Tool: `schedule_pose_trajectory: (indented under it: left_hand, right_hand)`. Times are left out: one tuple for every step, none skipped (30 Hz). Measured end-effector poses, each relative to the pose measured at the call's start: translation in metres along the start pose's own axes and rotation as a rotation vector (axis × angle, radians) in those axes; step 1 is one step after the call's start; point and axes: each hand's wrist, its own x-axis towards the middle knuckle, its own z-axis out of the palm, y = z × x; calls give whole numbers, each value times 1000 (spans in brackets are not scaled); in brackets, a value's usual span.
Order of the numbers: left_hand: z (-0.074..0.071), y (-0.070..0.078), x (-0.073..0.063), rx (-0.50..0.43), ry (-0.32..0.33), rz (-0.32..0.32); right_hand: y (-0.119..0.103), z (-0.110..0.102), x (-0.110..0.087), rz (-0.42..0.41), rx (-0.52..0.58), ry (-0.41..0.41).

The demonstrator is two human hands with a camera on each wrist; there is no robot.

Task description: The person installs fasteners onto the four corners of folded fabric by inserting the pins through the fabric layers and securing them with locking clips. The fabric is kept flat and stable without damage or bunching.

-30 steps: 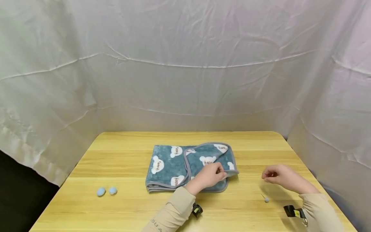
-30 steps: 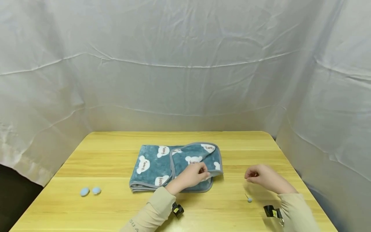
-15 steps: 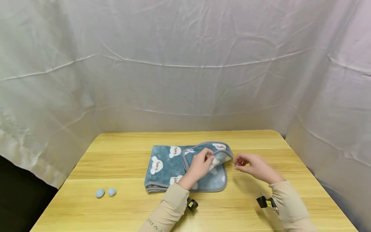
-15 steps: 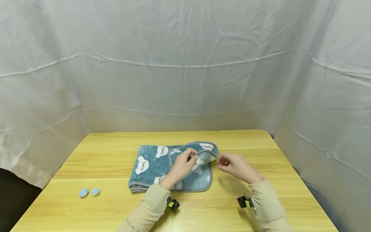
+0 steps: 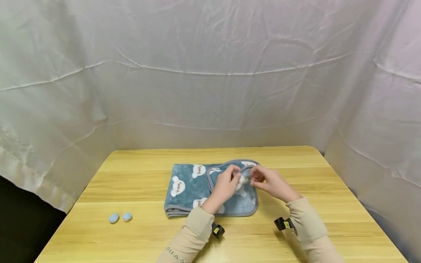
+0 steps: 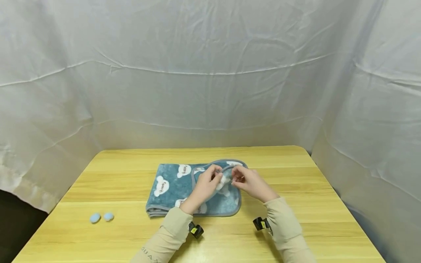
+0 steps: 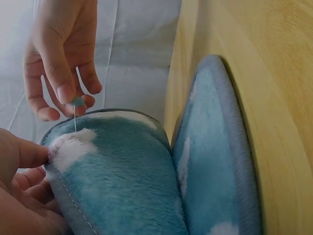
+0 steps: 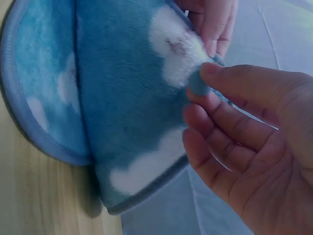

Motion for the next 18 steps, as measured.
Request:
schedule_pose_trajectory:
  left_hand:
    - [0, 0, 0, -5, -2, -3]
    - [0, 1, -1, -4, -3, -5]
    - [-1, 1, -1, -6, -4, -6]
    - [-1, 1, -1, -3, -6, -7]
    - [-1, 1, -1, -1, -8, -7]
    - [-2, 2, -1, 0, -12, -7]
    - [-2, 2, -2, -1, -18, -10]
    - [-2, 2, -2, -1, -24, -12]
    - [-2, 2, -2, -5, -30, -12]
    - [-2, 2, -2, -6, -34, -13]
    - [-2, 2, -2, -8, -36, -12]
    - [-3, 2, -2, -8, -38, -14]
    - [-2, 2, -2, -9, -39, -15]
    - [-2, 2, -1, -8, -39, -15]
    - [-2, 2, -1, -5, -39, -13]
    - [-2, 2, -1, -2, -40, -12]
    - [-2, 1, -1, -3, -42, -10]
    - [-2, 1, -1, -4, -45, -9]
  right_hand:
    - [0, 1, 1, -5, 4, 9]
    - [0, 3, 1, -12, 7, 21]
    - [0, 4, 2, -19, 9, 32]
    - [0, 6, 2, -30, 7, 46]
    - [1, 7, 3, -45, 1, 58]
    - [1, 8, 3, -59, -9, 71]
    - [2, 10, 3, -75, -26, 82]
    - [2, 11, 3, -91, -47, 92]
    - [3, 12, 4, -111, -71, 102]
    - [4, 14, 4, -132, -97, 113]
    - [4, 15, 4, -152, -120, 125]
    - [5, 15, 4, -173, -142, 141]
    - [6, 16, 4, -197, -159, 158]
    - [7, 17, 4, -223, -175, 179]
    - [8, 17, 4, -252, -195, 202]
    - [9, 17, 4, -277, -214, 224]
    - [10, 17, 5, -301, -239, 248]
    - [11, 18, 5, -321, -261, 268]
